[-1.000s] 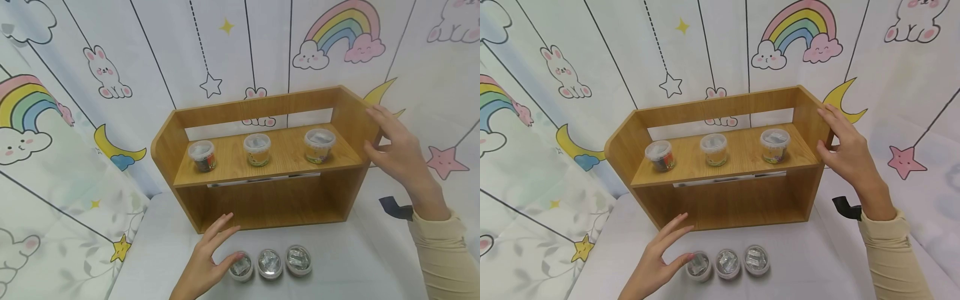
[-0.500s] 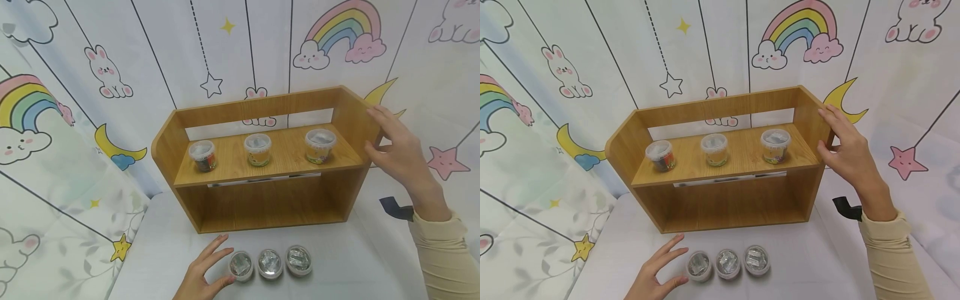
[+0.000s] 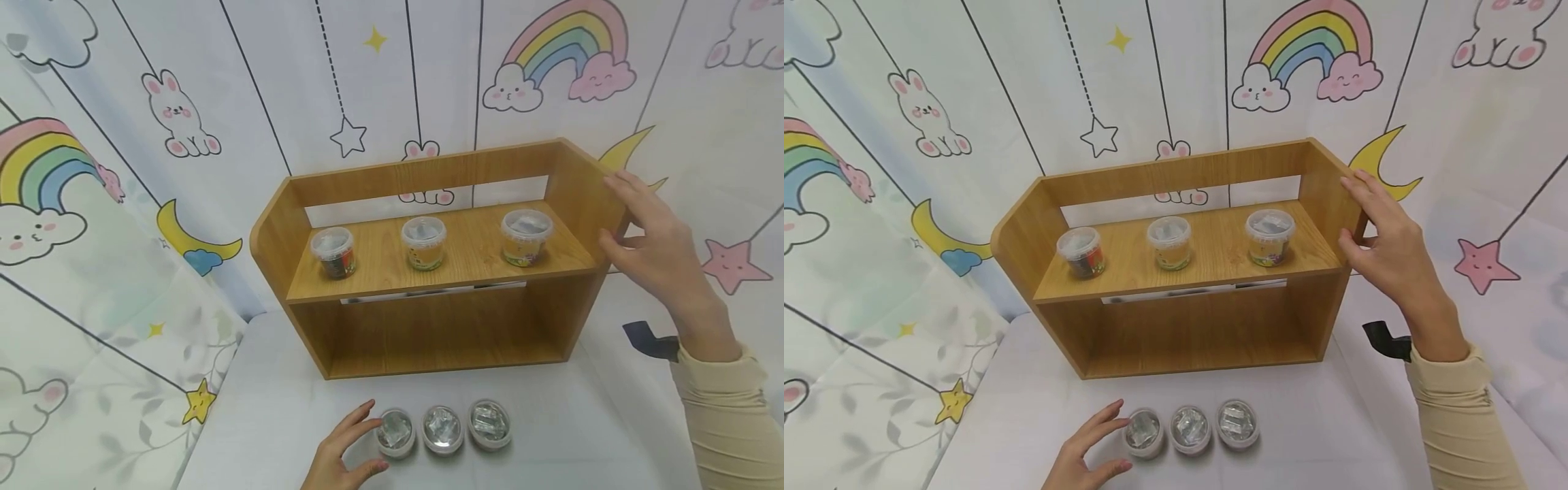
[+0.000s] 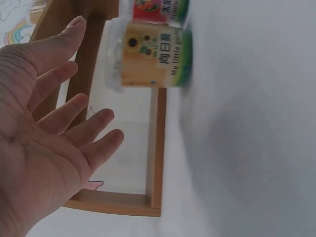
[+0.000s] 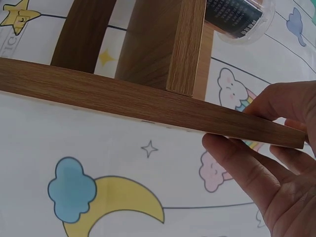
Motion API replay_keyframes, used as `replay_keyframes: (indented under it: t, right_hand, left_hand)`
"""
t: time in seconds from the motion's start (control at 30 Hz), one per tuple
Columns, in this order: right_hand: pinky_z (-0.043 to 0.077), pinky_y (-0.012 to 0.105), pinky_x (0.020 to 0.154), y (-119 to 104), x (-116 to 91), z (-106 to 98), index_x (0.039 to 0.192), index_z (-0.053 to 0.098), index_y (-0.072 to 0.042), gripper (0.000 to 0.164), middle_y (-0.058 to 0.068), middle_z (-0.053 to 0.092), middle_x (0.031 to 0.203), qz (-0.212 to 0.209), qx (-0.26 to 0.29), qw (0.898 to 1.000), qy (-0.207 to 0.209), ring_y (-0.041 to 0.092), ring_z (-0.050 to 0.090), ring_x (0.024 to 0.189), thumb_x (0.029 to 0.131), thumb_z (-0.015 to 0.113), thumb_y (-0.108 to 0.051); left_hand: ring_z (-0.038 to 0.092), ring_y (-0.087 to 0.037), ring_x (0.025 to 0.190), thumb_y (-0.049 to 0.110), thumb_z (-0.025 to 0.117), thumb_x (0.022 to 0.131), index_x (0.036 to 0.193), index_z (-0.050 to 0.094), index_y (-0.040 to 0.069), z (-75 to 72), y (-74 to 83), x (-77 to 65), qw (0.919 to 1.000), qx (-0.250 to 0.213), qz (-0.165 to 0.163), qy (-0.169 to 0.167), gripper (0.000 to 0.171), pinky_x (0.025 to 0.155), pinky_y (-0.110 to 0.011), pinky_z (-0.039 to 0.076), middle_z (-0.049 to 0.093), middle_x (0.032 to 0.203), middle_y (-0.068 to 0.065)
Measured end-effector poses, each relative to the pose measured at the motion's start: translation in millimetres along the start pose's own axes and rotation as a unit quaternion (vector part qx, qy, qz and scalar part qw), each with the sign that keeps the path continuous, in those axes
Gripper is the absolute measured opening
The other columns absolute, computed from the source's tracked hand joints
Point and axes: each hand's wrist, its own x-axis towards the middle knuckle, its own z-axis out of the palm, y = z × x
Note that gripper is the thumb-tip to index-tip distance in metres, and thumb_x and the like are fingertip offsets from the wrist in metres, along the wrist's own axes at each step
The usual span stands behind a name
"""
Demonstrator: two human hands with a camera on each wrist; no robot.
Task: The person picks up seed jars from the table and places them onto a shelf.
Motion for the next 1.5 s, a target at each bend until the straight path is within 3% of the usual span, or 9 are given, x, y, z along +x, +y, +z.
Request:
replay_keyframes:
  t: [0.2,0.43,0.7,0.9,1.2,1.5]
  right_hand:
    - [0.032,-0.002,0.076,-1,0,-1,0.151,0.043,-0.018,0.09,0.001,0.037,0.156,-0.003,0.0,1.0,0.002,0.031,0.046,0.133,0.074,0.074,0.018]
    - [0.032,-0.002,0.076,-2,-1,-1,0.151,0.042,-0.018,0.09,0.0,0.036,0.156,0.001,0.004,1.0,0.001,0.032,0.046,0.133,0.075,0.073,0.018]
    - [0.032,-0.002,0.076,-1,-1,0,0.151,0.042,-0.018,0.09,-0.002,0.035,0.157,0.002,0.002,1.0,0.003,0.031,0.046,0.133,0.075,0.073,0.018]
    - [0.033,-0.001,0.077,-1,-1,0,0.15,0.043,-0.018,0.089,-0.003,0.035,0.157,-0.002,0.004,1.0,0.006,0.028,0.045,0.134,0.074,0.074,0.018]
    - [0.031,-0.002,0.076,-2,-1,0,0.15,0.043,-0.017,0.089,-0.001,0.035,0.157,-0.003,0.004,1.0,0.005,0.032,0.046,0.133,0.074,0.073,0.019]
    - [0.032,-0.002,0.076,-2,-1,0,0.151,0.043,-0.017,0.089,0.002,0.037,0.156,-0.001,0.007,1.0,0.004,0.034,0.047,0.132,0.075,0.072,0.018]
  left_hand:
    - [0.058,-0.031,0.121,0.022,0.086,0.076,0.121,0.068,0.018,10.0,-7.6,-2.1,0.9995,-0.025,-0.019,0.0,0.049,0.096,-0.039,0.05,0.054,0.141,-0.015]
    - [0.057,-0.032,0.122,0.03,0.082,0.081,0.119,0.067,0.021,18.0,-14.4,-5.0,0.999,-0.016,-0.036,-0.022,0.042,0.095,-0.042,0.051,0.056,0.139,-0.011]
    - [0.055,-0.041,0.121,0.029,0.079,0.083,0.117,0.066,0.013,23.4,-13.9,-2.5,0.995,-0.075,-0.061,-0.024,0.039,0.092,-0.042,0.052,0.058,0.134,-0.018]
    - [0.054,-0.04,0.122,0.03,0.081,0.081,0.112,0.066,0.016,25.8,-11.4,-1.6,0.9915,-0.096,-0.085,-0.021,0.037,0.092,-0.04,0.052,0.059,0.133,-0.014]
    - [0.057,-0.034,0.12,0.028,0.082,0.079,0.109,0.068,0.014,26.1,-10.9,-2.3,0.9921,-0.1,-0.075,-0.006,0.036,0.092,-0.036,0.052,0.062,0.129,-0.011]
    - [0.062,-0.032,0.113,0.026,0.085,0.076,0.106,0.069,0.016,29.0,-14.5,-4.5,0.9943,-0.086,-0.05,0.039,0.035,0.087,-0.035,0.055,0.064,0.124,-0.012]
